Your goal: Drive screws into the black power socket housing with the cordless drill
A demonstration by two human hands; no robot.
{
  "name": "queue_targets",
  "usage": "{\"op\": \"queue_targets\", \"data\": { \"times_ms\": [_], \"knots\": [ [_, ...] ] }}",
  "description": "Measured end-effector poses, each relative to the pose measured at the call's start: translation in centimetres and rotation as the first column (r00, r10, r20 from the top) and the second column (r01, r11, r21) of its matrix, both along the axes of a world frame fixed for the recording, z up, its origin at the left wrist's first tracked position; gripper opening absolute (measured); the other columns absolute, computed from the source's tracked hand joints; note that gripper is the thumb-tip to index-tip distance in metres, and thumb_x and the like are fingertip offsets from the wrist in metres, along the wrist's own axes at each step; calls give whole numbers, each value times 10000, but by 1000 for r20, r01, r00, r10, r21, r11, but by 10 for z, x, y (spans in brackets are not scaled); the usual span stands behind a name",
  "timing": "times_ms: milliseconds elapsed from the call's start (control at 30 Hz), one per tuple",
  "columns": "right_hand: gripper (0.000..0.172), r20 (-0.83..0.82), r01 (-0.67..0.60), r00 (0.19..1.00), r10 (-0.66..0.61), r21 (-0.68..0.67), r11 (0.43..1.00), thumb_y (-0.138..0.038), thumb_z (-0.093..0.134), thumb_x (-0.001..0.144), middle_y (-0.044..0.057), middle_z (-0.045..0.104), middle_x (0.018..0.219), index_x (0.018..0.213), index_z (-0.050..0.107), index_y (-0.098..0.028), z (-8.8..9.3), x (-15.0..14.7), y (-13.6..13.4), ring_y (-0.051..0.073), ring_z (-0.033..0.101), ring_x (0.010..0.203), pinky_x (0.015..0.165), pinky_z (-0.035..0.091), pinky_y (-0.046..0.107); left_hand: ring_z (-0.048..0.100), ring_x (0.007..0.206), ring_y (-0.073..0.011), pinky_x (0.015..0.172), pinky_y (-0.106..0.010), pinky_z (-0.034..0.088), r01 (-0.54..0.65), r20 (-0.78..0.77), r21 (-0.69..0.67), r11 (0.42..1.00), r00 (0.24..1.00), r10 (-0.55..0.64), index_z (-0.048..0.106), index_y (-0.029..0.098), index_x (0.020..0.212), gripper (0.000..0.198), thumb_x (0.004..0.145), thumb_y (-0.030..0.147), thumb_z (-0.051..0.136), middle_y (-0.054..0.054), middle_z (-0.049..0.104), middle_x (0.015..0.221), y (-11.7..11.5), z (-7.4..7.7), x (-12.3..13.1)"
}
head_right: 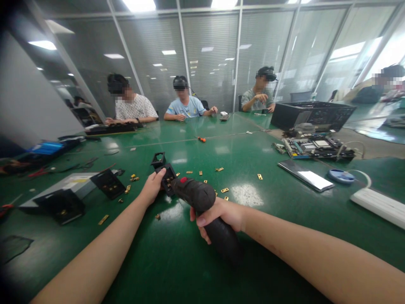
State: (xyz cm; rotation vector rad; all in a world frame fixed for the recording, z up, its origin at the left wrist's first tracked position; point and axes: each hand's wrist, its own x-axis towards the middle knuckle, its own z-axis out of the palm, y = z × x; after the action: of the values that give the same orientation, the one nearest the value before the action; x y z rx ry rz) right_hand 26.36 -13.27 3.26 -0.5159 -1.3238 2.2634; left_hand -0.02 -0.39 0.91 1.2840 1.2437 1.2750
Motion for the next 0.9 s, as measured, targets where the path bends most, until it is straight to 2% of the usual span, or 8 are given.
{"op": "queue_targets", "data": {
  "times_ms": [433,900],
  "knots": [
    [419,16,4,1000,-4,18,1000,-240,743,599,47,697,636,978,638,-94,7,0,0,170,642,530,523,491,266,652,680,-207,589,-302,531,29,7,9,1000,1000,-29,656,152,935,494,725,598,686,-71,692,811,-1,1,0],
    [435,-32,-44,998,46,63,997,-247,732,634,47,713,667,1029,630,-95,2,2,2,165,656,556,541,498,255,661,720,-208,625,-303,536,33,-6,21,999,999,-33,657,149,962,539,715,627,679,-60,706,837,2,-3,-2]
  ]
}}
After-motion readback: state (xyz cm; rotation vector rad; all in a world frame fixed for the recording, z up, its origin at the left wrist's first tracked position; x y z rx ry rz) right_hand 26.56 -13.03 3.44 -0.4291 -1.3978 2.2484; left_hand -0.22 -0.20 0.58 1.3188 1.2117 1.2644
